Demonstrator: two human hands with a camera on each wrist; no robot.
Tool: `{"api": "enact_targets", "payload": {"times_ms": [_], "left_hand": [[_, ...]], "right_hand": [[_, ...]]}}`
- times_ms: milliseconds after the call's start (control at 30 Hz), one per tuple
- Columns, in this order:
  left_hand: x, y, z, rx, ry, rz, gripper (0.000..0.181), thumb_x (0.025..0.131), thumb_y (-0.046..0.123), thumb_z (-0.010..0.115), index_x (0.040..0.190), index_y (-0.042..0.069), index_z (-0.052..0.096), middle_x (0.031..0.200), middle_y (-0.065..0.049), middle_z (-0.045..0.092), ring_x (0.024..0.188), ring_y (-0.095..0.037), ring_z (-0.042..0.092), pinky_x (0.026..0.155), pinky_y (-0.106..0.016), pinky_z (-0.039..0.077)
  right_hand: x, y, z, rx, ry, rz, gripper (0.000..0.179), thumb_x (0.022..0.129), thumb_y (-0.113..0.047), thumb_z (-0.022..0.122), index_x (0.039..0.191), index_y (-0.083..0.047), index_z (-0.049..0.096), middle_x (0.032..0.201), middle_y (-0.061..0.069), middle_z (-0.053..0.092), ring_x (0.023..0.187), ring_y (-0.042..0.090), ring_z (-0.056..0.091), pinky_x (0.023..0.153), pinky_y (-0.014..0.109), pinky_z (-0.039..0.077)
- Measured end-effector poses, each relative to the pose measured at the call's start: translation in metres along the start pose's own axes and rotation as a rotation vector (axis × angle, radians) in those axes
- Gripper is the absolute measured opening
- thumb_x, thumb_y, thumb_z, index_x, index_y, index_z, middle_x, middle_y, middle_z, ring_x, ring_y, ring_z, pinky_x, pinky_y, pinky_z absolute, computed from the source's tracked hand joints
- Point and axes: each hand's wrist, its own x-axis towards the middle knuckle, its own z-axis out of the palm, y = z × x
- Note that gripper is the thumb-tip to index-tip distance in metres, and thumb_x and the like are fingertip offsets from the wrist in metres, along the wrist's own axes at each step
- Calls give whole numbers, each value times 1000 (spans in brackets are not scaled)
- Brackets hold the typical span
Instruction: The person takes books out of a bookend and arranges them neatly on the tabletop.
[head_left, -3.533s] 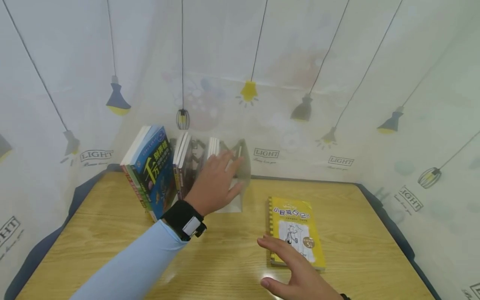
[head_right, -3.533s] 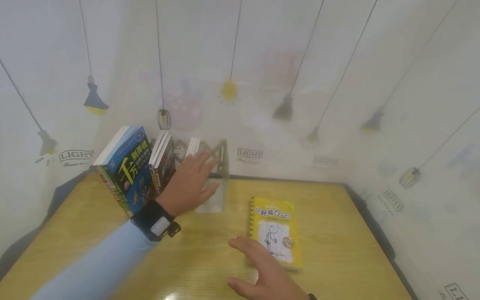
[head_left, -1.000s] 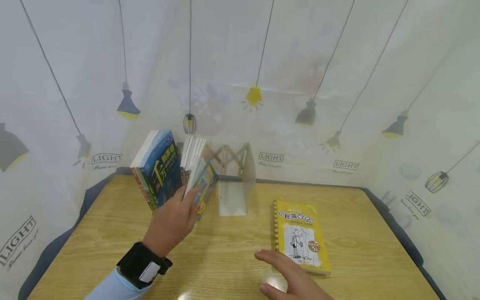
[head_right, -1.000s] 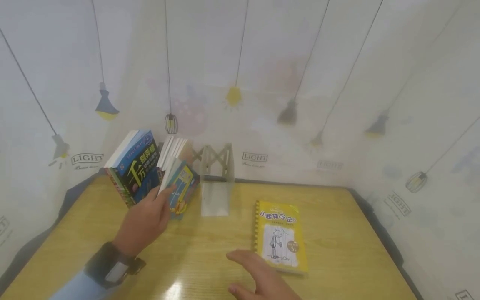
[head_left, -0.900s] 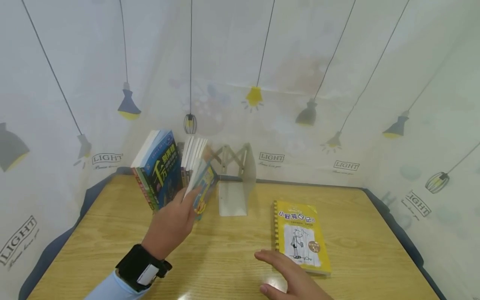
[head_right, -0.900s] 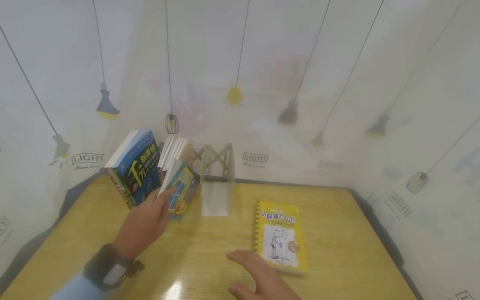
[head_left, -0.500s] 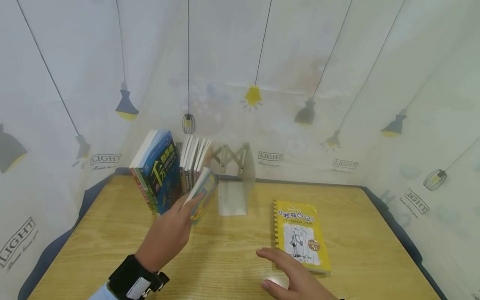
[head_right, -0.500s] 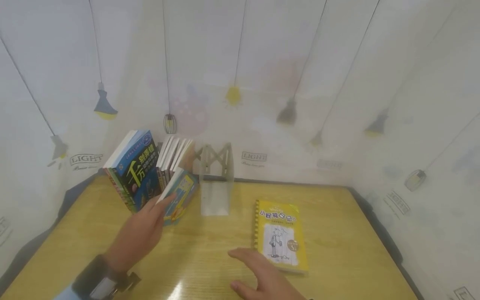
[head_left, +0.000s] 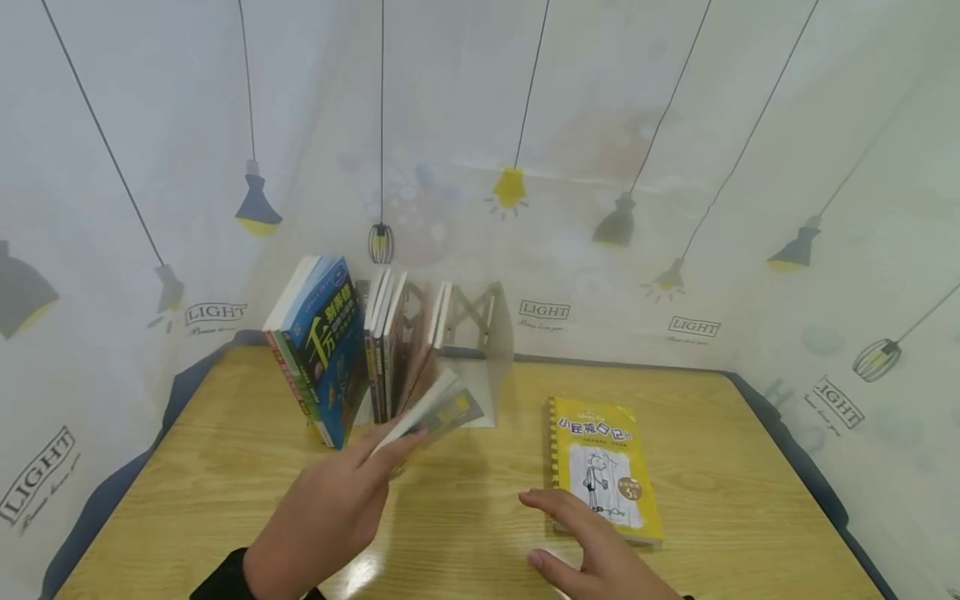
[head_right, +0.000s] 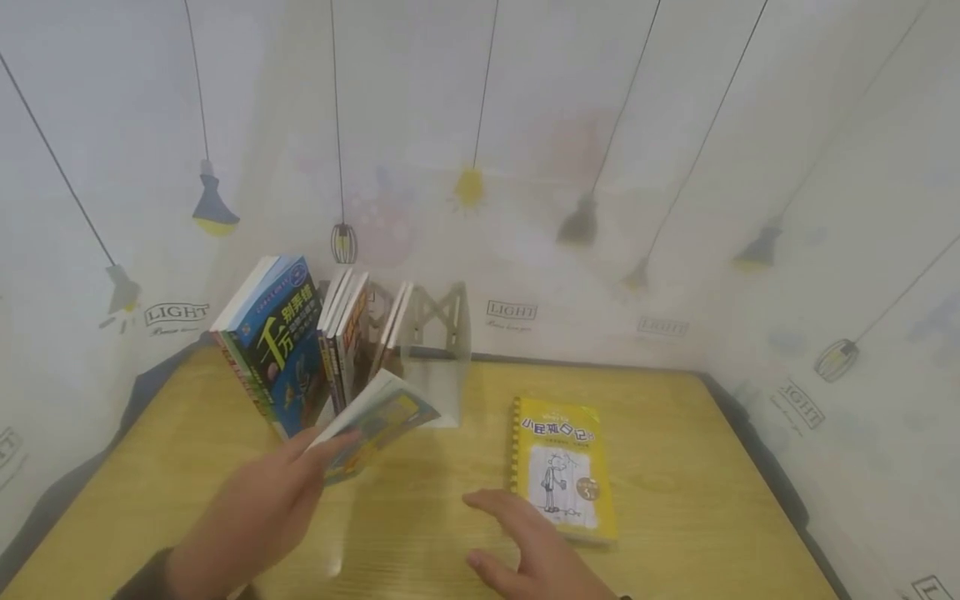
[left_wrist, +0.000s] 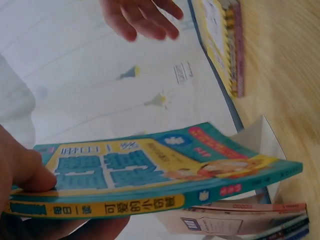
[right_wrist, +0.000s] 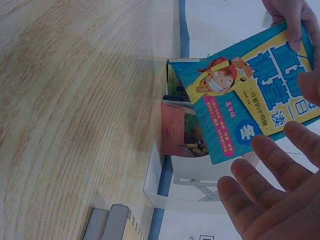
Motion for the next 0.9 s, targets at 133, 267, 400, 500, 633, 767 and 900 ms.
{"api": "enact_targets", "payload": {"times_ms": [133, 267, 400, 500, 633, 767, 900], "left_hand": [[-2, 11, -3, -103, -24, 76, 48, 100, 3, 54, 145, 21, 52, 126, -8, 66, 76, -8, 62, 57, -14, 37], [-4, 20, -4, -199, -100, 113, 48, 101, 5, 54, 146, 22, 51, 135, -10, 63, 85, -12, 70, 61, -13, 44], [-5, 27, -5, -288, -192, 107, 70, 88, -5, 67, 148, 26, 48, 128, -7, 67, 82, -5, 67, 62, -10, 46], [-5, 31, -4, -371, -255, 118, 72, 89, -6, 66, 149, 27, 46, 125, -7, 68, 76, 2, 58, 61, -7, 42], [-7, 32, -2, -511, -340, 122, 67, 94, 0, 64, 152, 27, 42, 118, -4, 67, 66, 10, 41, 57, -4, 35], [-9, 32, 2, -595, -372, 150, 58, 100, 20, 63, 153, 28, 41, 95, 6, 58, 61, 13, 28, 53, -2, 31], [-9, 32, 4, -623, -362, 192, 59, 100, 28, 63, 154, 27, 40, 109, 5, 61, 62, 13, 30, 54, -1, 31]], "right_hand": [[1, -2, -1, 12, 64, -52, 54, 97, -22, 68, 146, -30, 47, 140, -8, 54, 123, 9, 55, 98, 34, 53], [2, -2, -1, 24, 123, -61, 58, 96, -18, 70, 147, -26, 45, 141, -4, 52, 125, 10, 53, 97, 36, 54], [2, -3, 1, 54, 139, -27, 62, 95, -21, 71, 149, -27, 41, 144, -4, 50, 129, 11, 51, 99, 35, 53], [1, -4, 2, 89, 120, 3, 64, 94, -23, 72, 150, -29, 41, 145, -7, 50, 129, 12, 52, 101, 36, 52], [1, -5, 3, 117, 95, 10, 67, 94, -23, 73, 151, -28, 38, 143, -7, 52, 125, 13, 57, 100, 38, 53], [1, -6, 4, 135, 93, -7, 65, 95, -24, 71, 151, -26, 38, 139, -8, 54, 121, 12, 59, 98, 39, 54], [2, -4, 4, 154, 56, -67, 49, 97, -20, 68, 142, -24, 50, 129, -9, 60, 116, 11, 61, 96, 34, 54]]}}
